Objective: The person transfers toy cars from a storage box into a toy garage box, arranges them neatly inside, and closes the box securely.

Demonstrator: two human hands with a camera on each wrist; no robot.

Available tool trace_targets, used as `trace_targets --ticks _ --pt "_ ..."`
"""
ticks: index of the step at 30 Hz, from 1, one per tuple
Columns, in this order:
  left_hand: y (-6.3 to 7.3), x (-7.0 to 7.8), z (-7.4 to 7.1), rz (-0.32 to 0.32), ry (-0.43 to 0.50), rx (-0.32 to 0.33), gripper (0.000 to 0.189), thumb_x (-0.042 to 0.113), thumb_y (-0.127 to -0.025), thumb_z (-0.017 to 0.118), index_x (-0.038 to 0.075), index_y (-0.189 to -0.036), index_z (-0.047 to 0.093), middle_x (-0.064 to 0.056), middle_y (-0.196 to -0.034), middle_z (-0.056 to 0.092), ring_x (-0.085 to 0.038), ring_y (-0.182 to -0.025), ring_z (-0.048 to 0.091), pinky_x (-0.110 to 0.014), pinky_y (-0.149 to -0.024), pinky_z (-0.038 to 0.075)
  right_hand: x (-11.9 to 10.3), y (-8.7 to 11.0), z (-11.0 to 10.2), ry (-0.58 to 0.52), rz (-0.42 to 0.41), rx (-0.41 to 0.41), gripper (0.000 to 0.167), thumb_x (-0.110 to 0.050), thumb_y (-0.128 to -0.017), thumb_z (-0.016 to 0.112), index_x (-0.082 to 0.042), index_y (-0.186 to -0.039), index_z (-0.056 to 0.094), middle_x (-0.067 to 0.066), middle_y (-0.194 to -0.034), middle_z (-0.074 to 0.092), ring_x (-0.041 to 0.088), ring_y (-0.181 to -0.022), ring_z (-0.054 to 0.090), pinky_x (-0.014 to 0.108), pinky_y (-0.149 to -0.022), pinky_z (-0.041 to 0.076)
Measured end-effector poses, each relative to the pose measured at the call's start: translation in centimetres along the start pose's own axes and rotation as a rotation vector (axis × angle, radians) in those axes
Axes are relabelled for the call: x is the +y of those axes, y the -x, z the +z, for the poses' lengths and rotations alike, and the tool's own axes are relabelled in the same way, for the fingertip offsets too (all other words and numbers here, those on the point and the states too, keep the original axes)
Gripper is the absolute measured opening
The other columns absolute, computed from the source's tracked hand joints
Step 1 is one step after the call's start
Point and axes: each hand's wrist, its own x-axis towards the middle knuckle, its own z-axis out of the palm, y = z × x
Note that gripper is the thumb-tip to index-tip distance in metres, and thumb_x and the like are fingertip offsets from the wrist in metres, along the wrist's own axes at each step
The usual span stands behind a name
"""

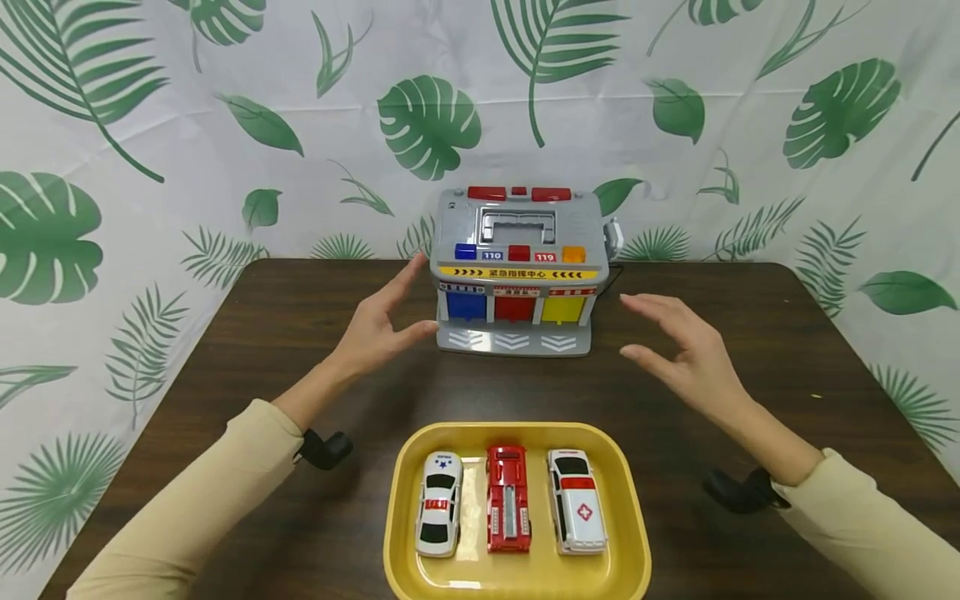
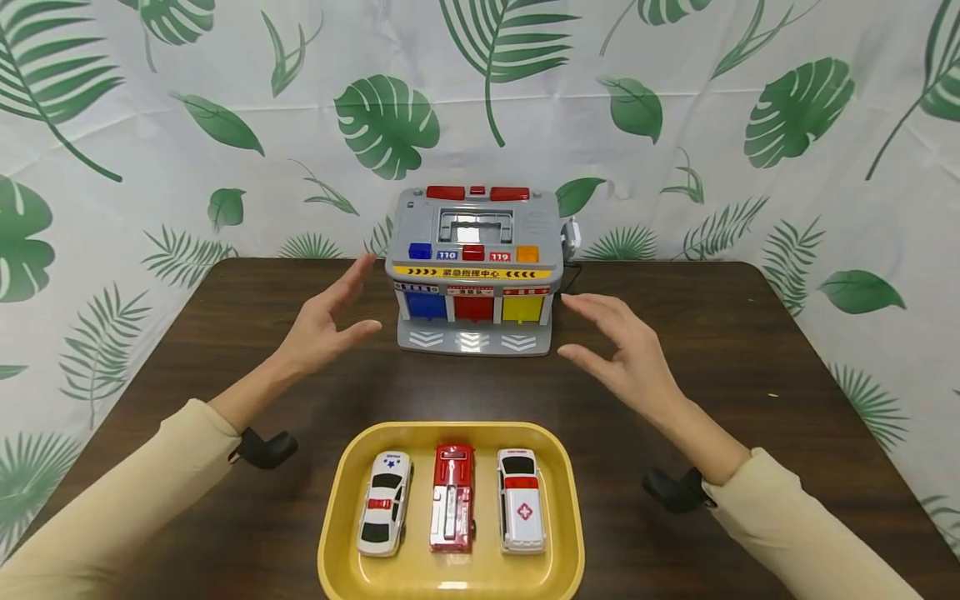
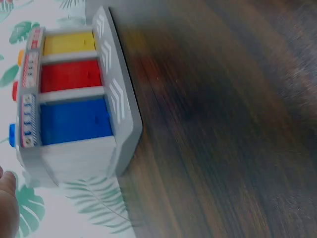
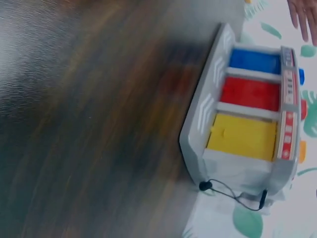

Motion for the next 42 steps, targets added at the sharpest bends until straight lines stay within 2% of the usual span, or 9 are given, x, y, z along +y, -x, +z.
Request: trace_targets --ticks 3,7,16,20,25,28,33,39,42 --pt "-0.7 -0.7 0.1 -0.055 0.012 0.022 0.082 0.031 -0.086 0.069 0.012 -0.15 0.022 -0.003 -0.156 0.022 -0.02 -0.142 0.022 -0.043 -0.114 0.025 0.8 -0.4 0.2 0.023 0.051 0.046 0.055 -0.014 -0.074 0.079 -0.003 -0.124 0.06 0.014 -0.118 0.062 0.0 -0.113 0.049 0.01 -0.096 0.037" --pt "-1.7 -1.6 0.5 -0.115 0.036 0.055 0.081 0.008 -0.084 0.07 0.006 -0.149 0.022 -0.009 -0.155 0.022 -0.025 -0.142 0.023 -0.044 -0.114 0.025 1.7 -1.1 0.7 0.025 0.096 0.086 0.061 0.001 -0.067 0.081 -0.002 -0.124 0.06 0.014 -0.119 0.062 -0.003 -0.112 0.049 0.01 -0.093 0.039" --pt "-3.6 -3.0 1.3 -0.219 0.082 0.087 0.086 0.039 -0.085 0.069 0.021 -0.151 0.018 0.003 -0.156 0.018 -0.014 -0.143 0.02 -0.039 -0.115 0.024 3.3 -2.5 2.2 0.019 0.229 0.126 0.062 0.005 -0.069 0.079 -0.002 -0.127 0.058 0.013 -0.122 0.059 0.002 -0.109 0.05 0.011 -0.093 0.043" --pt "-4.3 -3.4 1.4 -0.242 0.118 0.095 0.084 0.031 -0.087 0.068 0.017 -0.151 0.017 0.002 -0.156 0.017 -0.013 -0.143 0.018 -0.038 -0.116 0.023 2.9 -3.3 2.8 -0.005 0.274 0.134 0.058 0.007 -0.072 0.076 0.004 -0.126 0.056 0.019 -0.123 0.056 0.013 -0.111 0.052 0.017 -0.096 0.044" --pt "-4.8 -1.1 0.9 -0.272 0.152 0.08 0.081 0.016 -0.088 0.067 0.005 -0.15 0.016 -0.009 -0.156 0.015 -0.021 -0.143 0.017 -0.04 -0.115 0.023 2.5 -4.2 3.5 -0.033 0.301 0.123 0.058 0.004 -0.075 0.075 0.005 -0.128 0.054 0.02 -0.126 0.053 0.029 -0.114 0.051 0.029 -0.101 0.044" --pt "-4.9 -0.1 0.8 -0.288 0.16 0.072 0.08 0.015 -0.089 0.066 0.001 -0.149 0.015 -0.012 -0.156 0.013 -0.023 -0.144 0.015 -0.04 -0.116 0.022 3.8 -4.3 4.1 -0.027 0.299 0.121 0.061 0.0 -0.074 0.077 0.002 -0.13 0.053 0.018 -0.129 0.051 0.029 -0.117 0.049 0.027 -0.102 0.043" --pt "-5.4 -1.1 1.2 -0.307 0.211 0.066 0.082 0.019 -0.089 0.066 0.005 -0.15 0.013 -0.008 -0.157 0.009 -0.024 -0.144 0.015 -0.039 -0.116 0.019 5.3 -4.4 4.9 -0.003 0.283 0.118 0.066 -0.005 -0.072 0.081 -0.001 -0.131 0.053 0.016 -0.131 0.05 0.025 -0.119 0.047 0.01 -0.096 0.038" --pt "-6.0 -4.2 2.3 -0.309 0.245 0.085 0.085 0.026 -0.088 0.067 0.014 -0.151 0.012 0.001 -0.158 0.007 -0.02 -0.142 0.02 -0.033 -0.116 0.02 5.5 -4.7 5.4 0.034 0.282 0.07 0.067 -0.007 -0.071 0.081 0.0 -0.132 0.052 0.017 -0.134 0.049 0.03 -0.125 0.043 0.04 -0.102 0.039" --pt "-6.1 -4.5 2.6 -0.304 0.267 0.09 0.084 0.026 -0.089 0.066 0.014 -0.151 0.012 -0.001 -0.158 0.008 -0.017 -0.143 0.018 -0.031 -0.116 0.021 5.6 -4.9 5.6 0.03 0.285 0.047 0.067 -0.009 -0.073 0.08 -0.001 -0.133 0.051 0.017 -0.135 0.048 0.031 -0.127 0.041 0.049 -0.106 0.035"
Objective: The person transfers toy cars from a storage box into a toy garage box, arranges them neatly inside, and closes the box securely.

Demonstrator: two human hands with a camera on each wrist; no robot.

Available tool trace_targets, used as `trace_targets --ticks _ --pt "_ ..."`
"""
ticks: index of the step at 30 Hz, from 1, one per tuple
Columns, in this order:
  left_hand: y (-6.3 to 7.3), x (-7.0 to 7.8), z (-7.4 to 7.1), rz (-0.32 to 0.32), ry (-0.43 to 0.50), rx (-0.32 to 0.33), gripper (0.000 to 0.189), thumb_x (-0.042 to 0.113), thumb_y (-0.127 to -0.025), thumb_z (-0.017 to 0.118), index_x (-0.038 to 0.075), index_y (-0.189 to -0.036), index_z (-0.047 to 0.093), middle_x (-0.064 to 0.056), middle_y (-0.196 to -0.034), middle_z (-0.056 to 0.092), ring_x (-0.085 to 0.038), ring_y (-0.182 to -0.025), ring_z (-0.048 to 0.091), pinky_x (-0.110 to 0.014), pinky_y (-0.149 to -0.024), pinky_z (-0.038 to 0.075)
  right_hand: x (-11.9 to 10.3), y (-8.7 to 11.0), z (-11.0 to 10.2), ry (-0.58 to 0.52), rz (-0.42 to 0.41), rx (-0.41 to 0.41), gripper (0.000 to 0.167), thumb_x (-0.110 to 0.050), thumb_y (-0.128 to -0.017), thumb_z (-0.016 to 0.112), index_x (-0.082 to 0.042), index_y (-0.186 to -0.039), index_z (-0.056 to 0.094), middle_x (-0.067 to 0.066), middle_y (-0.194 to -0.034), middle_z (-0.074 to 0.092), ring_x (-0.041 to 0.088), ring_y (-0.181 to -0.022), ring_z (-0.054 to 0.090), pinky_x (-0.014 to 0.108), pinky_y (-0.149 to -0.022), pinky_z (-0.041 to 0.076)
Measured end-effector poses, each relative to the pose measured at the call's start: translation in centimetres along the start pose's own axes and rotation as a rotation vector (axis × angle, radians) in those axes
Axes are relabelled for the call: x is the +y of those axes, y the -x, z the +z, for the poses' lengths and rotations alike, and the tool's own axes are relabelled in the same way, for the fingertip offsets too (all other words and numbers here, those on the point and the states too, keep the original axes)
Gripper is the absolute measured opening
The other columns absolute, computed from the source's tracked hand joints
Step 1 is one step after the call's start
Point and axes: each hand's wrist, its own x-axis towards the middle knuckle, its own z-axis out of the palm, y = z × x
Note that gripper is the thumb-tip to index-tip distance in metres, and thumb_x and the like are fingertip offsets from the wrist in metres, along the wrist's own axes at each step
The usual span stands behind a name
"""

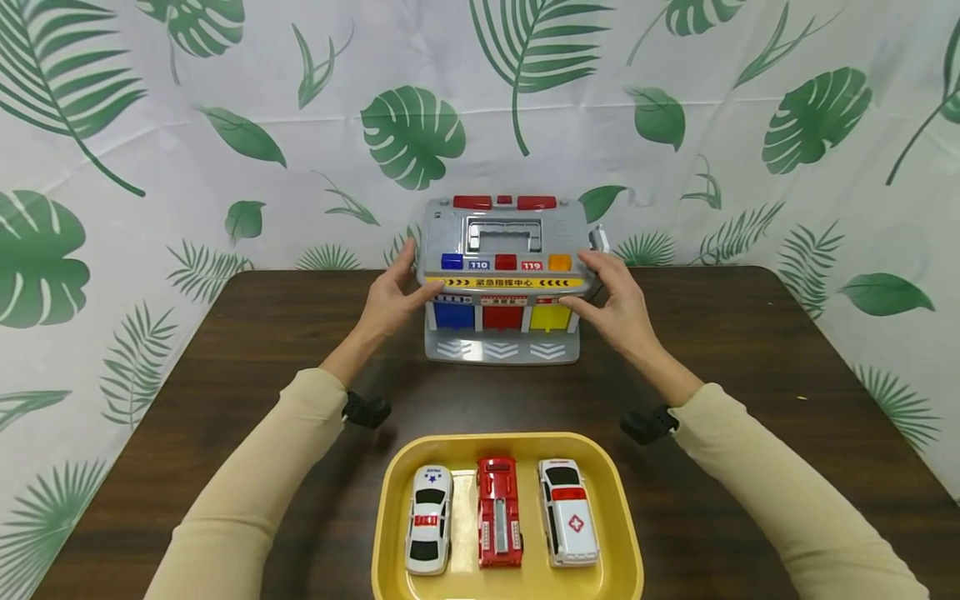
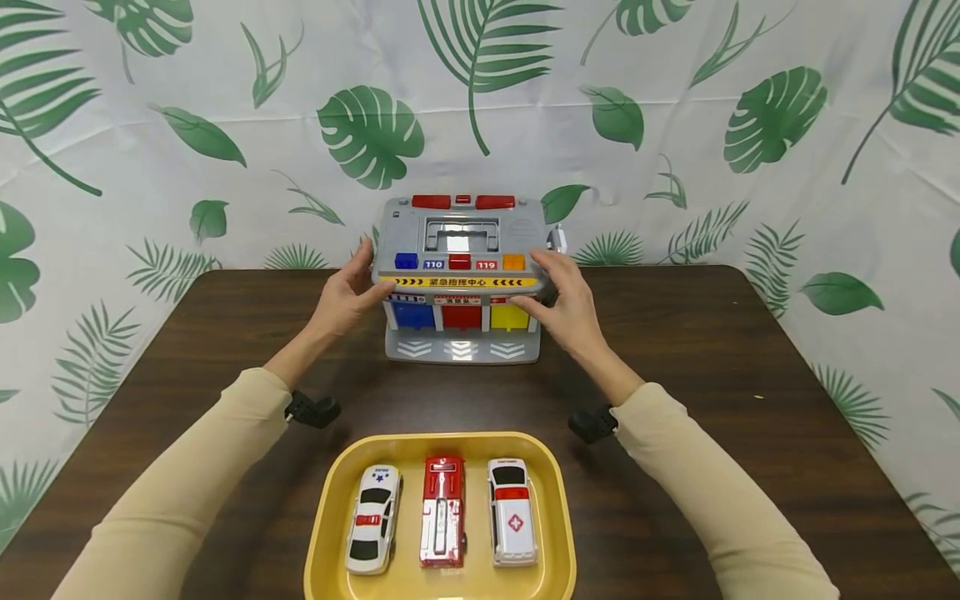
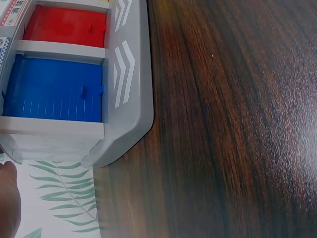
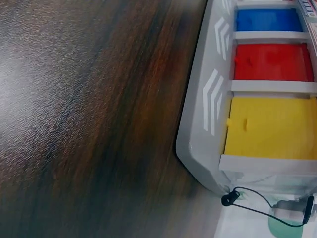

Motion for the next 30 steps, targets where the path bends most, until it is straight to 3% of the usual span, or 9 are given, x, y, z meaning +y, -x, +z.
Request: trace_targets --ticks 7,10,17,20,26,30 --pt "0.6 1.8 0.2 0.0 0.109 -0.009 0.075 0.009 -0.09 0.063 0.001 -0.148 0.016 -0.013 -0.156 0.012 -0.021 -0.143 0.017 -0.036 -0.115 0.023 -0.2 -0.5 0.6 -0.009 -0.005 -0.023 0.064 -0.01 -0.075 0.079 -0.004 -0.133 0.051 0.016 -0.136 0.048 0.03 -0.126 0.041 0.05 -0.105 0.035" --pt "0.8 2.5 0.3 -0.002 0.108 -0.015 0.074 0.006 -0.09 0.062 -0.002 -0.147 0.016 -0.016 -0.156 0.013 -0.025 -0.142 0.019 -0.038 -0.114 0.025 -0.1 -0.5 0.7 0.002 -0.006 -0.016 0.063 -0.01 -0.076 0.078 -0.005 -0.133 0.052 0.015 -0.135 0.048 0.03 -0.125 0.042 0.05 -0.105 0.036" --pt "0.0 0.4 0.4 -0.006 0.065 -0.006 0.075 0.016 -0.091 0.063 0.006 -0.149 0.017 -0.006 -0.156 0.016 -0.019 -0.139 0.028 -0.034 -0.111 0.031 -0.1 -0.5 0.8 0.015 -0.009 -0.002 0.059 -0.01 -0.076 0.078 -0.005 -0.13 0.055 0.015 -0.133 0.05 0.03 -0.122 0.045 0.05 -0.103 0.039" --pt "-0.2 0.1 0.4 0.009 0.061 -0.004 0.075 0.018 -0.091 0.063 0.008 -0.15 0.018 -0.004 -0.156 0.018 -0.019 -0.138 0.031 -0.034 -0.11 0.033 -0.1 -0.6 0.8 0.021 -0.008 0.002 0.058 -0.01 -0.076 0.078 -0.005 -0.13 0.055 0.015 -0.133 0.05 0.029 -0.121 0.046 0.049 -0.101 0.04" --pt "0.0 0.4 0.3 -0.013 0.071 -0.017 0.075 0.017 -0.091 0.063 0.007 -0.15 0.017 -0.004 -0.156 0.016 -0.02 -0.138 0.03 -0.033 -0.11 0.032 0.0 -0.6 0.7 0.032 -0.008 -0.005 0.059 -0.01 -0.076 0.078 -0.005 -0.129 0.055 0.015 -0.132 0.051 0.029 -0.12 0.046 0.048 -0.102 0.04" --pt "0.6 1.7 0.3 -0.031 0.096 -0.033 0.073 0.012 -0.092 0.061 0.004 -0.149 0.015 -0.008 -0.156 0.014 -0.024 -0.139 0.029 -0.036 -0.111 0.031 0.0 -0.6 0.7 0.032 -0.016 -0.004 0.058 -0.011 -0.075 0.078 -0.004 -0.129 0.056 0.015 -0.131 0.052 0.029 -0.12 0.046 0.048 -0.102 0.04"
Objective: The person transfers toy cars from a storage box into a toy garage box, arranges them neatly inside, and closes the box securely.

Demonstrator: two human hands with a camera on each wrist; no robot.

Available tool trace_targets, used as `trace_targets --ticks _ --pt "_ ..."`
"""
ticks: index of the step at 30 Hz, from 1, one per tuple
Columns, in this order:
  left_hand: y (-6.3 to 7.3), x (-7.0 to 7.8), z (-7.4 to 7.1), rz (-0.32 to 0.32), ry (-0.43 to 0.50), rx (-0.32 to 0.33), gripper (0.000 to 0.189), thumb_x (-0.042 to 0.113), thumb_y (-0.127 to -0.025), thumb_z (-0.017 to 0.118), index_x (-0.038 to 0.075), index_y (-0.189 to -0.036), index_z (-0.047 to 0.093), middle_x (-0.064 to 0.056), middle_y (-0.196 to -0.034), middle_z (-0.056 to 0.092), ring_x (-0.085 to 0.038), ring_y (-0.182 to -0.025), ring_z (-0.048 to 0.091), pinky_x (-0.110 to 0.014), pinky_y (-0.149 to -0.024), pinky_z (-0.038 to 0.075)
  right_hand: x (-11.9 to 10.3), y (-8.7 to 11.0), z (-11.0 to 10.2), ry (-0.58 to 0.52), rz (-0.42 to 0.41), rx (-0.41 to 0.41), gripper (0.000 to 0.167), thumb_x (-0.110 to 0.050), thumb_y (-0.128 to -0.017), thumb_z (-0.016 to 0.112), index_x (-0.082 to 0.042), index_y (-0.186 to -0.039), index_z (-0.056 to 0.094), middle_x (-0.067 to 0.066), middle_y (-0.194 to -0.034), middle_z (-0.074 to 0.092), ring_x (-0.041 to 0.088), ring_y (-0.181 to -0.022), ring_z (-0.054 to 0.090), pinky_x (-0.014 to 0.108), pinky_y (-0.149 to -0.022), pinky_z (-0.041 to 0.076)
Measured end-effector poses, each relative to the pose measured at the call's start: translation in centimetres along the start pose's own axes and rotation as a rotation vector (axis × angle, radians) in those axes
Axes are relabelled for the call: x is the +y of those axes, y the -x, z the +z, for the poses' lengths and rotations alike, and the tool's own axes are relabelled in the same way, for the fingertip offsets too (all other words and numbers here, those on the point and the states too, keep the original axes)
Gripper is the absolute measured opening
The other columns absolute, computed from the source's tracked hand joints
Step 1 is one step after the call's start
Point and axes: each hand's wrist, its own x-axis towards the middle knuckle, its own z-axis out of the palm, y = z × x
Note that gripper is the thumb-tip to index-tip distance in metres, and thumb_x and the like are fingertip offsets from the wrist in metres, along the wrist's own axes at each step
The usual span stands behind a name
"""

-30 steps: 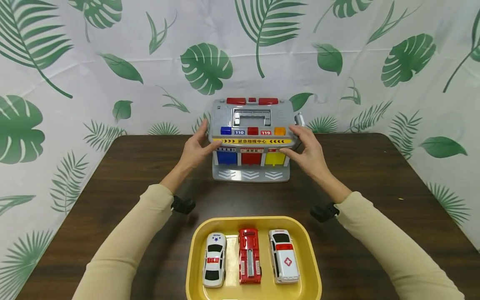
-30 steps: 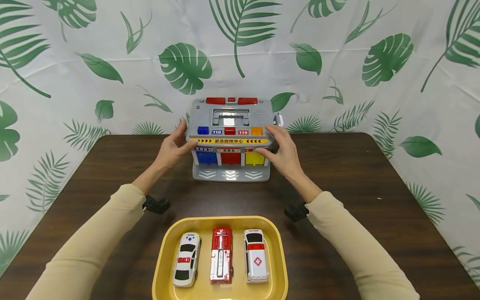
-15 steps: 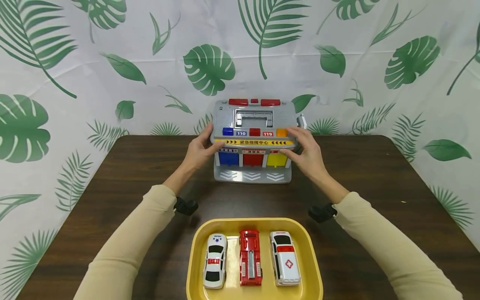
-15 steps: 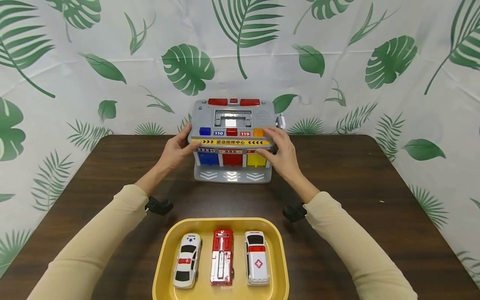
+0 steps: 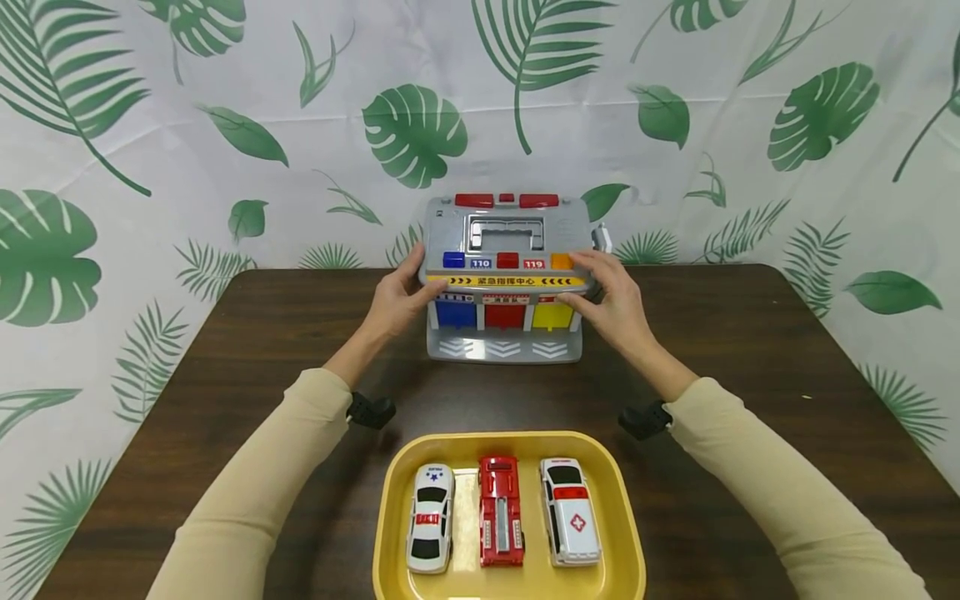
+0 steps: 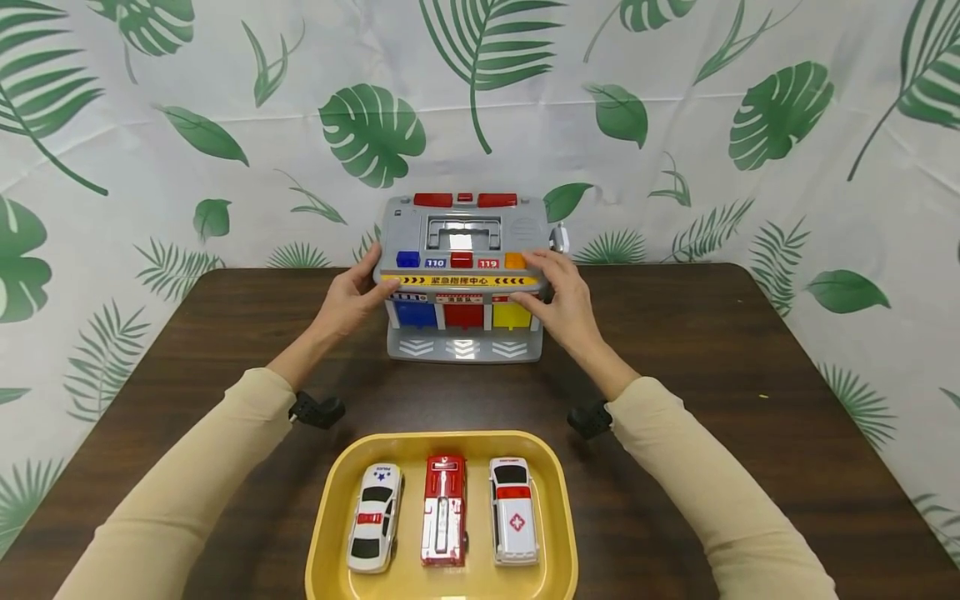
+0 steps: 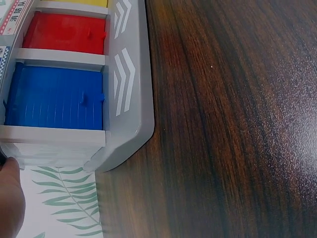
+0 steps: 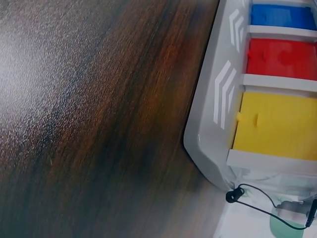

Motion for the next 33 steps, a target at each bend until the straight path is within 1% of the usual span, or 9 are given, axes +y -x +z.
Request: trace_targets --ticks 4,8,12,18,24,28,32,33 --pt "0.6 1.3 0.2 0.0 -0.014 -0.009 0.072 0.01 -0.093 0.058 0.001 -0.148 0.014 -0.012 -0.156 0.013 -0.027 -0.138 0.03 -0.038 -0.111 0.032 0.1 0.1 0.0 0.001 -0.002 0.003 0.058 -0.01 -0.075 0.079 -0.004 -0.128 0.056 0.015 -0.13 0.052 0.029 -0.12 0.046 0.048 -0.102 0.04" --pt "0.8 1.6 0.3 -0.001 -0.029 -0.008 0.071 0.01 -0.093 0.058 0.0 -0.148 0.014 -0.012 -0.156 0.012 -0.027 -0.138 0.03 -0.037 -0.11 0.032 0.1 0.2 0.0 -0.001 -0.001 0.002 0.057 -0.01 -0.075 0.078 -0.004 -0.128 0.057 0.015 -0.13 0.053 0.029 -0.12 0.046 0.048 -0.101 0.04" --pt "0.7 1.4 0.3 0.001 -0.038 -0.001 0.071 0.011 -0.093 0.059 0.001 -0.148 0.015 -0.01 -0.156 0.012 -0.025 -0.139 0.028 -0.036 -0.111 0.031 0.2 0.2 0.0 0.001 0.0 0.002 0.057 -0.01 -0.075 0.079 -0.003 -0.127 0.057 0.015 -0.13 0.053 0.03 -0.121 0.046 0.048 -0.101 0.04" --pt "0.6 1.2 0.4 0.016 -0.043 -0.003 0.071 0.01 -0.093 0.059 -0.002 -0.147 0.015 -0.012 -0.156 0.011 -0.025 -0.14 0.024 -0.037 -0.112 0.029 0.2 0.3 0.0 0.005 0.002 0.005 0.057 -0.011 -0.075 0.079 -0.004 -0.127 0.057 0.015 -0.131 0.052 0.03 -0.121 0.046 0.049 -0.102 0.04" --pt "0.8 1.3 0.5 0.014 -0.043 -0.001 0.071 0.011 -0.093 0.059 0.0 -0.148 0.015 -0.011 -0.156 0.013 -0.025 -0.14 0.026 -0.035 -0.112 0.03 0.3 0.4 0.0 -0.007 0.016 -0.002 0.057 -0.012 -0.076 0.078 -0.005 -0.128 0.057 0.015 -0.132 0.051 0.03 -0.12 0.045 0.05 -0.102 0.039" --pt "0.9 1.4 0.5 0.013 -0.04 0.005 0.07 0.01 -0.093 0.059 0.001 -0.148 0.016 -0.012 -0.156 0.014 -0.026 -0.139 0.028 -0.036 -0.111 0.03 0.1 0.4 0.0 -0.006 0.018 -0.004 0.056 -0.013 -0.076 0.078 -0.005 -0.128 0.057 0.015 -0.132 0.05 0.03 -0.12 0.045 0.05 -0.1 0.041" --pt "0.8 1.0 0.4 0.026 -0.033 0.005 0.07 0.009 -0.093 0.058 0.0 -0.147 0.016 -0.015 -0.155 0.013 -0.028 -0.139 0.026 -0.038 -0.112 0.029 0.1 0.4 0.0 -0.002 0.008 0.002 0.056 -0.013 -0.076 0.078 -0.004 -0.127 0.058 0.016 -0.131 0.051 0.03 -0.12 0.046 0.049 -0.098 0.042" --pt "0.7 0.7 0.4 0.03 -0.025 0.006 0.07 0.009 -0.093 0.059 -0.001 -0.148 0.016 -0.015 -0.155 0.013 -0.028 -0.139 0.026 -0.038 -0.112 0.029 0.1 0.4 0.0 -0.001 0.006 0.002 0.056 -0.013 -0.076 0.078 -0.004 -0.127 0.058 0.016 -0.131 0.051 0.03 -0.119 0.046 0.049 -0.097 0.043"
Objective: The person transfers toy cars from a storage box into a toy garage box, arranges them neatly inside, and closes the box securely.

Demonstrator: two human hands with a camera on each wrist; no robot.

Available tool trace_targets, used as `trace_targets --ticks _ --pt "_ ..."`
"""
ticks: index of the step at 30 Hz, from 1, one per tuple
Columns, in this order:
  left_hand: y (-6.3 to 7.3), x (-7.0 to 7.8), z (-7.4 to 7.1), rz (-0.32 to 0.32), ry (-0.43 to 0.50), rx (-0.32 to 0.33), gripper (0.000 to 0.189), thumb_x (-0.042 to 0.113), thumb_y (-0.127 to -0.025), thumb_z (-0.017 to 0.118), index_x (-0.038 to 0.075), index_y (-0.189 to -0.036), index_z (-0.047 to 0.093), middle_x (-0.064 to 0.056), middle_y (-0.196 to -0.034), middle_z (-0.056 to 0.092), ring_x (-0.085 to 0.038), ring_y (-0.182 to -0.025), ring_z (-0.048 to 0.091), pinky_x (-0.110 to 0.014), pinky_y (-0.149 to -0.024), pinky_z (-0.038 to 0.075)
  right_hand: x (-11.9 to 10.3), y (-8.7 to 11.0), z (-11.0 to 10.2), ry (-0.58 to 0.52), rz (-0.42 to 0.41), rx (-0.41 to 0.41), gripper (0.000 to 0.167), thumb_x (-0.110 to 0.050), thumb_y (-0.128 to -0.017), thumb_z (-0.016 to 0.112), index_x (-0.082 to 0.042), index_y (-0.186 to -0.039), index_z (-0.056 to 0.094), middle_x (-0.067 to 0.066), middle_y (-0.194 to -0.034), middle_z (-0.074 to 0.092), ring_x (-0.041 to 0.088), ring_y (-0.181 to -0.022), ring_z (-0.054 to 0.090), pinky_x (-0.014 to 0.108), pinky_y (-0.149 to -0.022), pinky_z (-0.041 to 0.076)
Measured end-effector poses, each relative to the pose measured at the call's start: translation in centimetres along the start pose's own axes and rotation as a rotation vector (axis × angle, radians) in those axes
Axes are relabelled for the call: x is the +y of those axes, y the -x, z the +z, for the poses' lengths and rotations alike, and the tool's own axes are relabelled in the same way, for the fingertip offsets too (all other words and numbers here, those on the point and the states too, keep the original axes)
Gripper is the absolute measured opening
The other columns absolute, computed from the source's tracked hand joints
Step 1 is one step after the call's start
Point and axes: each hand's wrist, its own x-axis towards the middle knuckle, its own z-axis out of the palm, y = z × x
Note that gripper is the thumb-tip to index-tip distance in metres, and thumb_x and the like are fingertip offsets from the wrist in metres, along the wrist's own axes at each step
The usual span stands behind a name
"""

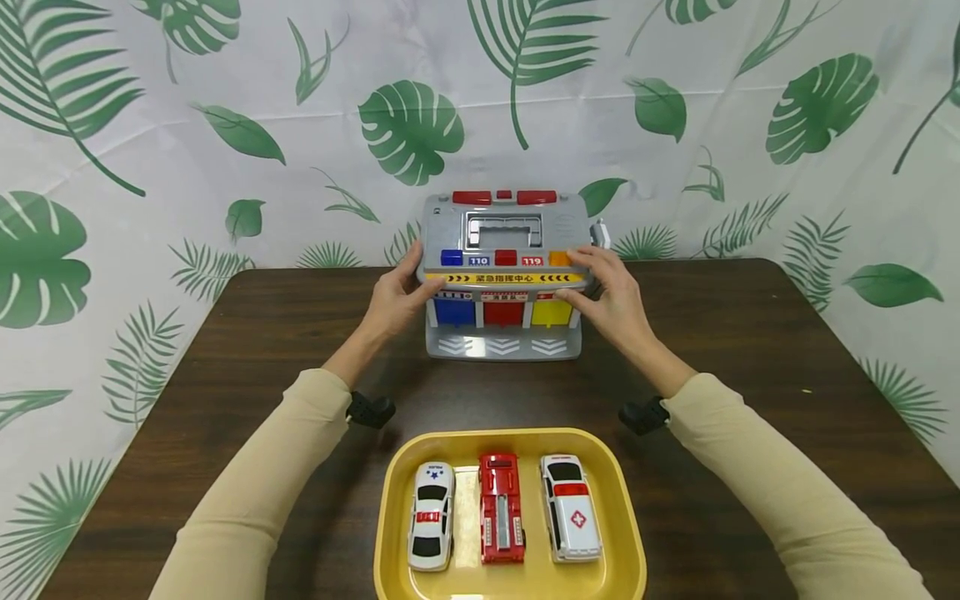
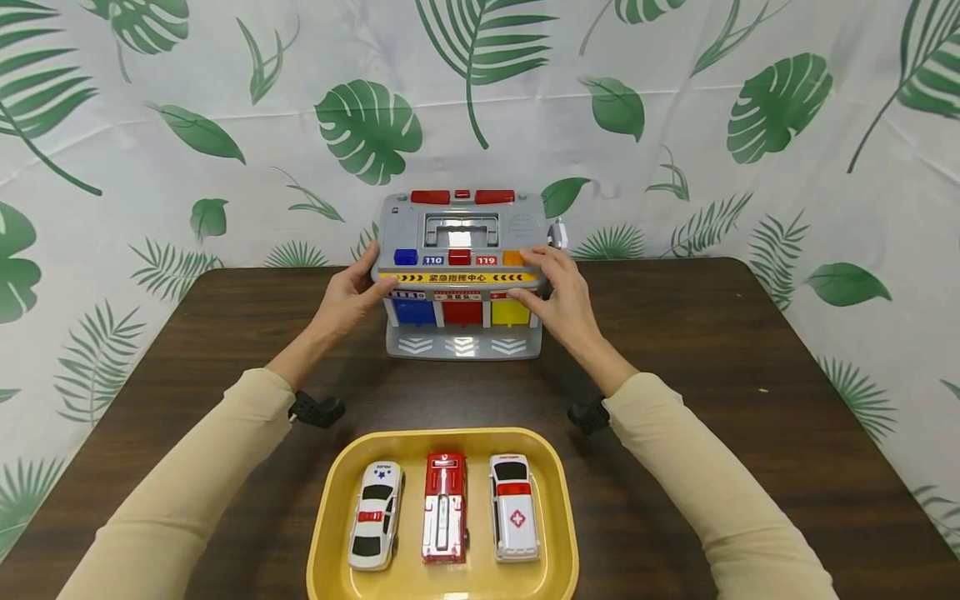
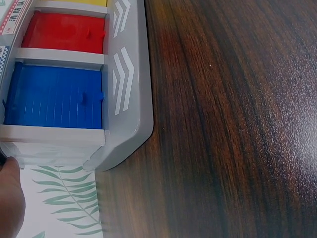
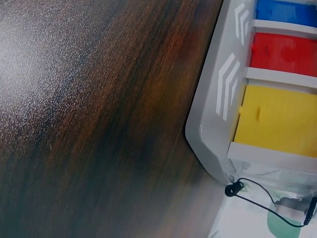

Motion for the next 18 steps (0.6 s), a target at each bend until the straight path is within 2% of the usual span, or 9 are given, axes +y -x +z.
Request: trace_targets --ticks 7,18 --pt "-1.0 -2.3 -0.1 0.023 -0.021 0.016 0.072 0.017 -0.093 0.06 0.004 -0.149 0.017 -0.011 -0.157 0.013 -0.021 -0.14 0.025 -0.035 -0.112 0.029 -0.1 -0.1 0.0 0.008 -0.001 -0.006 0.054 -0.011 -0.077 0.077 -0.003 -0.127 0.058 0.016 -0.13 0.052 0.03 -0.118 0.046 0.049 -0.101 0.041" --pt "-1.0 -2.5 -0.1 -0.002 -0.037 0.028 0.073 0.021 -0.092 0.061 0.01 -0.15 0.017 -0.004 -0.157 0.014 -0.017 -0.14 0.025 -0.033 -0.112 0.029 0.1 -0.2 -0.1 0.002 -0.013 0.004 0.054 -0.009 -0.076 0.078 -0.001 -0.126 0.058 0.016 -0.128 0.054 0.03 -0.118 0.047 0.048 -0.1 0.041"
